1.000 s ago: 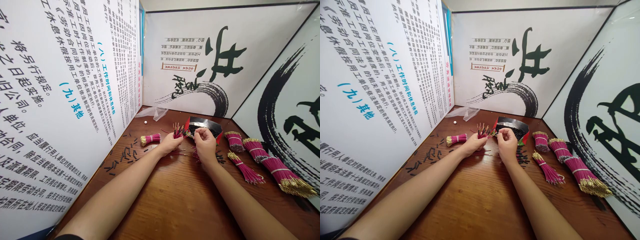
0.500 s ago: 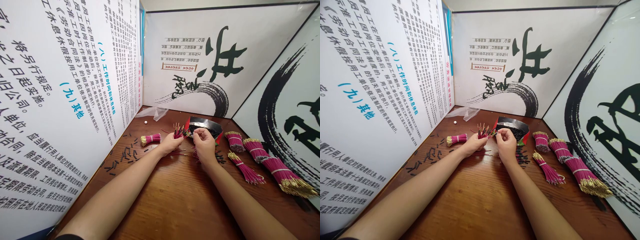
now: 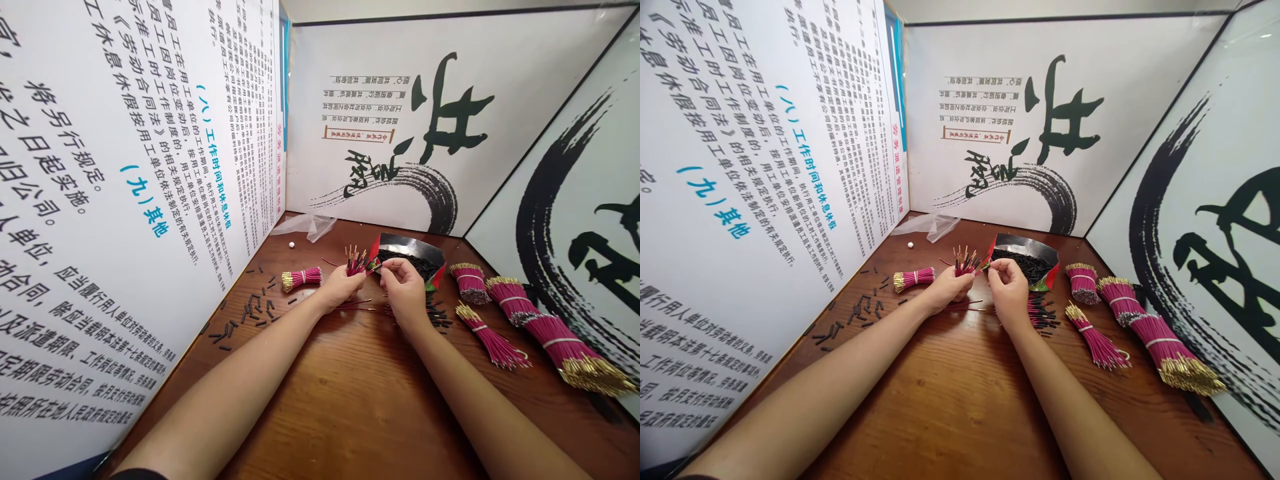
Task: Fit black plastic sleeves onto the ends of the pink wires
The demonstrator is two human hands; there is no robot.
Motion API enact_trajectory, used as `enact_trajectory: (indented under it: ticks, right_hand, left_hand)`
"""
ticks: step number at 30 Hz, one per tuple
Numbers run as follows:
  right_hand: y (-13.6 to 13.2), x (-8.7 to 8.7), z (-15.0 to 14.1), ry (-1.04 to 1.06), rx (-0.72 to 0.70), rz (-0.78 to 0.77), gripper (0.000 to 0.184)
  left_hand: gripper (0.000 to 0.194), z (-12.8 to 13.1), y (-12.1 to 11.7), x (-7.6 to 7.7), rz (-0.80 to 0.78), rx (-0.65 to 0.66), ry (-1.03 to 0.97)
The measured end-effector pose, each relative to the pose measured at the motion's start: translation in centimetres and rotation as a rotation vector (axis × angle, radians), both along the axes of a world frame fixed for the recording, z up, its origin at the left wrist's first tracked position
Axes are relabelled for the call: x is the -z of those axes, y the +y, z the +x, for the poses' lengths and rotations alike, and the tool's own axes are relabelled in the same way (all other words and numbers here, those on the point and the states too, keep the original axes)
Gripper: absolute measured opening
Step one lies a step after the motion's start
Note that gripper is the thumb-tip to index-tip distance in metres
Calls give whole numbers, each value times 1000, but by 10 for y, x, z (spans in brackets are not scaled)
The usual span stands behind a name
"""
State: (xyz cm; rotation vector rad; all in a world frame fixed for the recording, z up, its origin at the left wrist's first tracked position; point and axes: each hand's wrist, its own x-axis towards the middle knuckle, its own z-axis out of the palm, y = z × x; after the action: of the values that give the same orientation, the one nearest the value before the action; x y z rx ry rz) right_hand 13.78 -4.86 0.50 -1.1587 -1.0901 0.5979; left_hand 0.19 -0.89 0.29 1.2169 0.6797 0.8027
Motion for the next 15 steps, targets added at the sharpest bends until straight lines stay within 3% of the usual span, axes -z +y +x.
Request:
enact_trajectory:
  ticks: [15]
  right_hand:
    - [-1, 1, -4, -26, 24, 16, 21]
  left_hand:
    - [32, 0, -1, -3, -49, 0, -36]
